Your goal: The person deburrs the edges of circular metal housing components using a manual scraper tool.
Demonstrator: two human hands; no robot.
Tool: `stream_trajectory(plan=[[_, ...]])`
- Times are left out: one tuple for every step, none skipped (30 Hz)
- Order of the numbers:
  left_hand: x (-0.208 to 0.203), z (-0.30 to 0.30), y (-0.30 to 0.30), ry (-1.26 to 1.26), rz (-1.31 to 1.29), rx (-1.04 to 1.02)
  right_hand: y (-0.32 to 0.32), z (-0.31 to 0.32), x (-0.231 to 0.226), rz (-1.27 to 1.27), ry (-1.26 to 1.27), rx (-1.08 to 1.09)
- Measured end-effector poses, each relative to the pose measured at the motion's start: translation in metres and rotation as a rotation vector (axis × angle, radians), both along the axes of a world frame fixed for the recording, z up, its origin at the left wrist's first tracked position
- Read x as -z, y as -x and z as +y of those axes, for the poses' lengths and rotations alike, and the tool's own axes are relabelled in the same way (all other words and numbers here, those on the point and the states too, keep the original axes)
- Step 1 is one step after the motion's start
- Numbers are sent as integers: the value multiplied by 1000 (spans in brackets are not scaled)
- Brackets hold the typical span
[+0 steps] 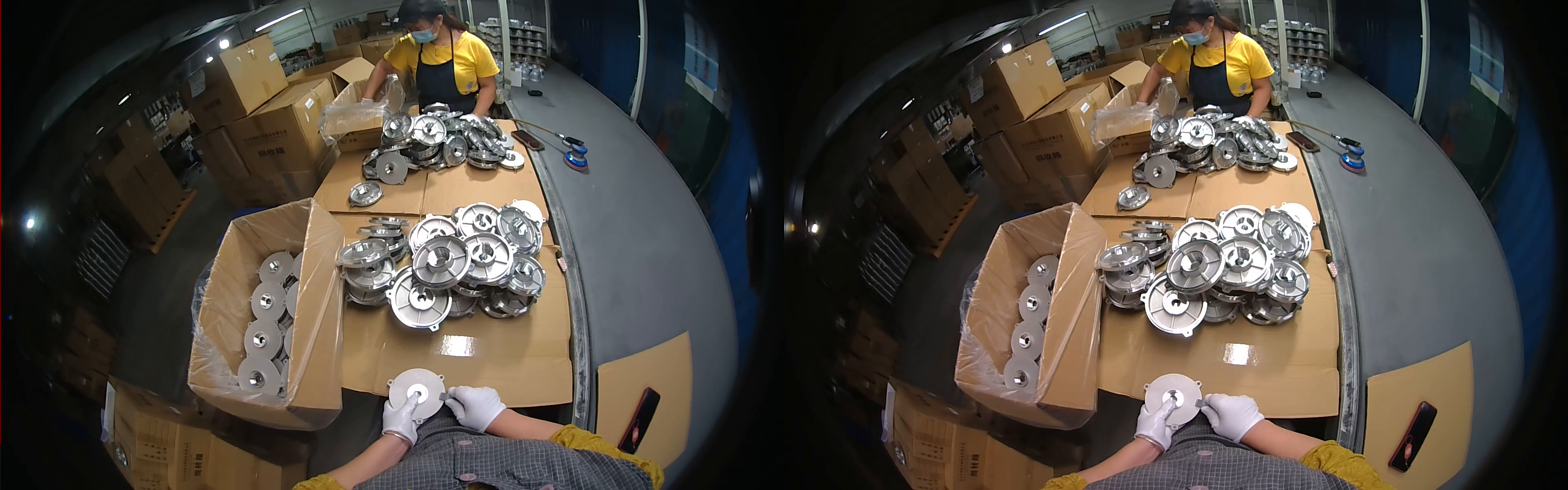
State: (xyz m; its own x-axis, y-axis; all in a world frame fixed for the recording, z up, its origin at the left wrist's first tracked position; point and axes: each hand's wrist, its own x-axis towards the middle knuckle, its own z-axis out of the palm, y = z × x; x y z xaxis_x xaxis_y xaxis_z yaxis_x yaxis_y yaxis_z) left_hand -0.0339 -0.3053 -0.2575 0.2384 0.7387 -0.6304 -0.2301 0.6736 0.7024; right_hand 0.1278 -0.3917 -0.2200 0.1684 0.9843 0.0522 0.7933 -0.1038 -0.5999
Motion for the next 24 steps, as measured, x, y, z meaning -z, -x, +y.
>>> stream_trajectory(plan=[[4, 1, 2, 0, -16, 20, 0, 0, 2, 6, -4, -2], [4, 1, 4, 0, -10, 17, 0, 0, 3, 12, -4, -4], [3, 1, 4, -7, -20, 36, 0, -1, 3, 18, -6, 0], [2, 1, 4, -14, -31, 54, 1, -1, 3, 24, -8, 5], [2, 0, 4, -12, -29, 53, 1, -1, 4, 26, -5, 4], [4, 0, 4, -12, -35, 54, 1, -2, 6, 22, -15, 4], [5, 0, 5, -12, -41, 55, 1, -2, 7, 18, -24, 5], [5, -1, 5, -9, -38, 53, 1, -2, 7, 21, -22, 3], [4, -1, 3, -1, -46, 12, 1, -2, 5, 17, -23, 3], [3, -1, 3, 8, -53, -28, 1, -1, 4, 13, -25, 3], [2, -1, 2, 11, -52, -30, 1, -1, 4, 14, -21, 1], [0, 0, 2, 15, -71, -27, 0, -1, 6, -5, -8, 1], [-1, 0, 1, 19, -91, -24, 0, 0, 6, -24, 5, 0], [-1, 1, 2, 22, -89, -25, 0, 0, 6, -22, 8, -1], [-1, 1, 1, 16, -75, -24, 0, 1, 4, -18, 18, 2], [-1, 2, 0, 9, -61, -22, -1, 1, 3, -13, 29, 5], [-2, 3, -2, 12, -62, -23, -2, 3, 2, -15, 31, 4], [-5, 3, -2, 28, -47, -43, 0, 3, 1, -11, 18, 7], [-6, 2, -1, 43, -32, -62, 1, 3, 1, -8, 5, 10], [-6, 2, -1, 45, -33, -65, 0, 3, 0, -9, 7, 8], [-5, 3, -2, 40, -45, -62, -1, 4, 0, -12, 0, 5], [-3, 4, -3, 34, -57, -59, -2, 5, -1, -16, -9, 3], [-3, 2, 0, 35, -58, -64, 0, 4, -2, -17, -8, -2], [-2, 2, 0, 32, -79, -51, -1, 4, -2, -18, -4, 2]])
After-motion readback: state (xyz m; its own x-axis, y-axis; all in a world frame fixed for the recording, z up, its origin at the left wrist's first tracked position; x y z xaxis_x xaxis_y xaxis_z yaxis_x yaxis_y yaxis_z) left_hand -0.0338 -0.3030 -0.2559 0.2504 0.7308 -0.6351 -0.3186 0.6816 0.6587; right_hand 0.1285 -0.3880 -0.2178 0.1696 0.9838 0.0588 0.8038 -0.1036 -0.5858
